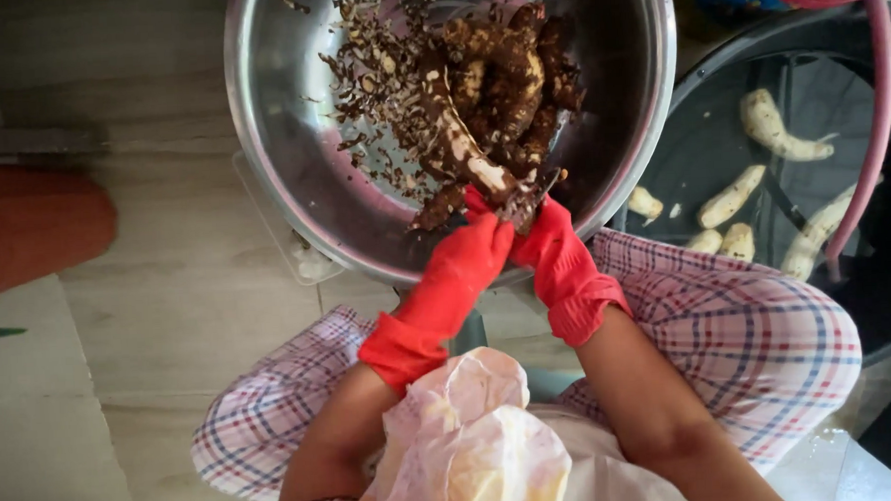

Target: Peeling the skin off a cassava root using a hand-held peeler over a collection bowl.

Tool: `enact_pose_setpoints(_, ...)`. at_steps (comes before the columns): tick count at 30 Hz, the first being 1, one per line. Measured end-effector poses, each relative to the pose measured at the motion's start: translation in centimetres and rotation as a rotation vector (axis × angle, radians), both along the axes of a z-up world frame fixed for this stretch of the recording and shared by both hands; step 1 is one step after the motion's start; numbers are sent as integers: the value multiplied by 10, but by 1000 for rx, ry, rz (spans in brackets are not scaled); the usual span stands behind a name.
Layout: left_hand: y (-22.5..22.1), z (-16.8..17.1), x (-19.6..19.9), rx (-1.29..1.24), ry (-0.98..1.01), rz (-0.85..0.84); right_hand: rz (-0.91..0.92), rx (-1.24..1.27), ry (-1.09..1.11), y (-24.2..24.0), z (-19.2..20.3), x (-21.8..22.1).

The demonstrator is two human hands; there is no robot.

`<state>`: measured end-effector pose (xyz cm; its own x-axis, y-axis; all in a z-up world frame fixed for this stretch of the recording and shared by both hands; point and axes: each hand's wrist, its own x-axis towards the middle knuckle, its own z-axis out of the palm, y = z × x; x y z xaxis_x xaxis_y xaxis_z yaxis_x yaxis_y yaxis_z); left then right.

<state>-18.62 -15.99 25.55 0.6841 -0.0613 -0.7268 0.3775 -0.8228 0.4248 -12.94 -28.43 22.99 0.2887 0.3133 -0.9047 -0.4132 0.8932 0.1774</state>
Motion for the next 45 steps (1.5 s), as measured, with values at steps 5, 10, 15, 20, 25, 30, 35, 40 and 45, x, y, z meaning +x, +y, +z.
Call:
enact_pose_setpoints(5, 43, 75, 42, -185, 83, 189, 8, -186, 5, -2, 12, 3)
enact_pose_setpoints(10, 45, 0, 68, -127, 87, 335, 194, -249, -93, -25, 6, 14)
enact_pose_setpoints(15, 1, 10, 31, -136, 45, 286, 159, -245, -158, -25, 12, 14)
enact_pose_setpoints(20, -4, 34, 8, -169, 154, 115, 152, -249, -219, -17, -3, 19)
enact_pose_setpoints(25, 21, -12, 39, -74, 66, 212, 202, -286, -212, -18, 10, 12)
enact_pose_setpoints(30, -14, 47, 10, -118, 60, 222, 223, -388, -129, -21, 10, 3)
enact_pose_setpoints(35, 5, 128, 29, -163, 71, 300, 143, -269, -201, -31, -63, 14)
enact_pose_setpoints(40, 20, -2, 37, -119, 85, 313, 173, -234, -245, -25, -37, 13)
enact_pose_setpoints(45, -1, 35, 13, -128, 141, 174, 7, -282, -158, -14, -15, 13)
